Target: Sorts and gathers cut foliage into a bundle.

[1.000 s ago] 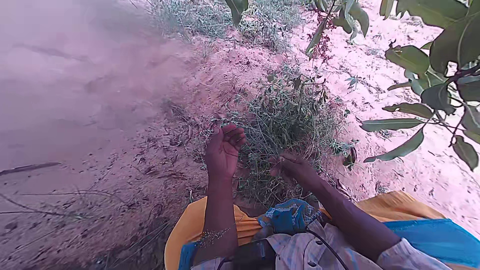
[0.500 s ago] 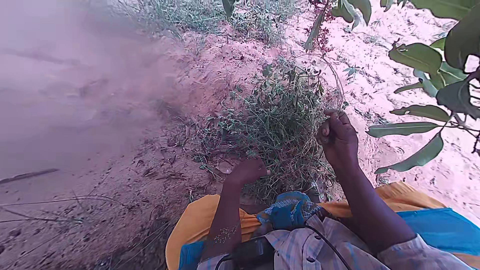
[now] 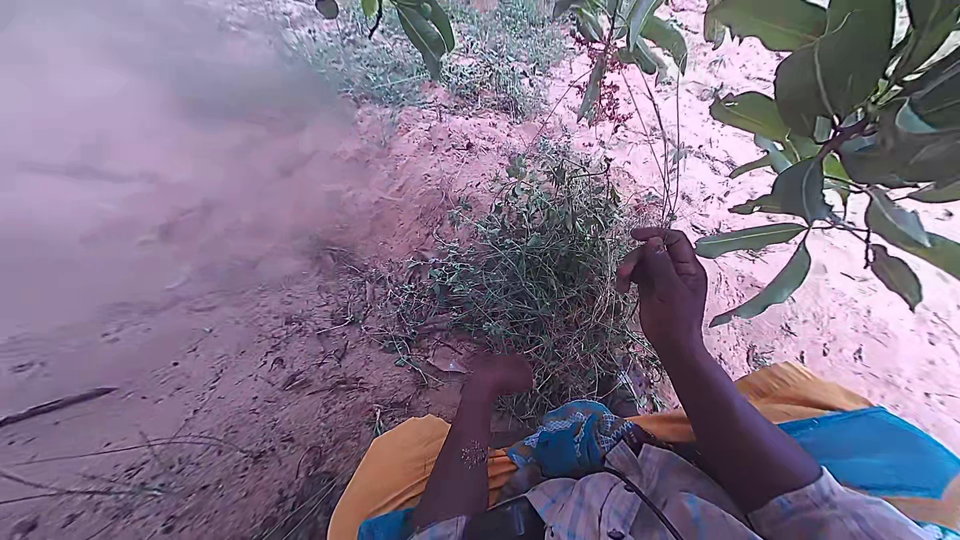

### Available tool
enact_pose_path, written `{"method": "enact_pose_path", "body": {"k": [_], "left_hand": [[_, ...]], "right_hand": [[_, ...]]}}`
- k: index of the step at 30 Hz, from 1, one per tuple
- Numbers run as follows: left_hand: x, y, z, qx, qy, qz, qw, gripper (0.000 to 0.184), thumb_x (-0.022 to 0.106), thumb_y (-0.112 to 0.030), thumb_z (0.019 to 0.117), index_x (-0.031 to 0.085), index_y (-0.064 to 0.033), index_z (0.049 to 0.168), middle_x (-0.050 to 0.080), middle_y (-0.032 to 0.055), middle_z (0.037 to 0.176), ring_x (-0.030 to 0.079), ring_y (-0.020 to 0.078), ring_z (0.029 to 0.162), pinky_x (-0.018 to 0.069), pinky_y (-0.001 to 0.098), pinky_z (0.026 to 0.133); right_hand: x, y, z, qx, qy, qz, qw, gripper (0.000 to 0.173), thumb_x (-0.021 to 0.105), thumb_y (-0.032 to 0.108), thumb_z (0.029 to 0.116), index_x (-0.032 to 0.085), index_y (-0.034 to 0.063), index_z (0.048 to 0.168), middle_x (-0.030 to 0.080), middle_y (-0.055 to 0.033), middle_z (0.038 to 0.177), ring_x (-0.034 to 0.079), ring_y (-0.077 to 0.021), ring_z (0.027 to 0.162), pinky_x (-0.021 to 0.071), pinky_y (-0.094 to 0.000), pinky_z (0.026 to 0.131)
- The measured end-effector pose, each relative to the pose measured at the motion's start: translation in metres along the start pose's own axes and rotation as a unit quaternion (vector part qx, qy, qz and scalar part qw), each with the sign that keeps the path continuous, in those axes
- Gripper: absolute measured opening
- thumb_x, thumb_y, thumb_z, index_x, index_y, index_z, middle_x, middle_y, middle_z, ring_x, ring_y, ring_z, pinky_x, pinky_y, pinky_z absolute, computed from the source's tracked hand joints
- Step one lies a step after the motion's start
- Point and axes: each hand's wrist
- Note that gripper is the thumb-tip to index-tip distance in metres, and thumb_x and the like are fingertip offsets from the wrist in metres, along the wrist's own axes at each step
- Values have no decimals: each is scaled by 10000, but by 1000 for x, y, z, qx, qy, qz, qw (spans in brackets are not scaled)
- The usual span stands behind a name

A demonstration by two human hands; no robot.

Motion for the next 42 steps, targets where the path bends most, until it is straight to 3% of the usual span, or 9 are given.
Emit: {"method": "enact_pose_path", "body": {"k": [9,15,23,27,31,34,36,39,42], "left_hand": [[13,-6,21,-21,38,39,998,389,545,-239,1061,609,-28,1382,566,268,1407,494,447,1352,340,668,1106],[6,-8,21,-75,-101,-13,992,383,603,-262,1024,647,-10,1310,494,307,1448,473,484,1350,397,661,1077],[6,-11,19,-79,10,44,996,396,493,-229,1074,605,89,1280,574,325,1338,528,474,1295,381,673,1059],[-14,-19,-17,96,-81,-105,987,252,515,-67,1042,678,35,1205,686,190,1138,662,259,1011,505,455,955],[-13,-13,-45,316,-159,-335,873,163,494,6,949,638,-42,1009,707,-62,920,660,-4,704,575,187,675],[-13,-2,-44,300,-271,-372,836,167,517,33,920,625,-94,930,684,-117,824,612,-45,650,526,140,630],[-16,3,-42,222,-339,-326,854,112,538,34,943,633,-25,955,647,-53,843,567,-21,673,490,166,661],[-17,4,-37,173,-407,-256,860,70,604,-15,961,663,-13,998,673,23,939,611,49,844,505,269,795],[-14,7,-29,235,-550,-198,777,127,667,-34,926,715,39,1018,686,187,1120,607,332,1156,464,540,994]], "right_hand": [[-2,5,0,-33,-1,1,999,257,357,121,1103,610,158,1130,698,117,762,663,-10,640,584,-194,635],[-2,1,-1,-35,11,-5,999,244,374,129,1102,615,140,1142,693,116,772,657,-6,642,580,-191,627],[2,-4,-4,-1,23,-29,999,248,360,102,1092,601,103,1150,674,121,762,642,1,631,579,-202,641],[0,-16,-6,-31,99,-161,982,276,417,72,1073,633,-50,1194,708,-16,933,677,-41,797,594,-250,765],[8,-37,-16,66,276,-266,921,299,481,88,1054,705,-41,1205,713,-173,1163,671,-196,1033,526,-375,929],[17,-47,-19,195,396,-259,859,351,418,163,1095,660,-49,1234,709,-138,1029,652,-138,890,518,-326,851],[20,-50,-19,247,417,-267,833,347,393,204,1114,638,-39,1146,632,-57,835,568,-83,694,492,-275,697],[22,-50,-17,269,399,-286,829,308,423,211,1105,618,-12,1023,457,8,738,421,-66,629,389,-254,632],[19,-55,-18,260,226,-207,915,275,432,110,1088,642,-60,1033,455,36,645,423,-16,540,404,-186,561]]}}
Point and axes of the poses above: each hand's wrist, its own z-axis towards the middle knuckle, its own x-axis out of the palm, y = z × x
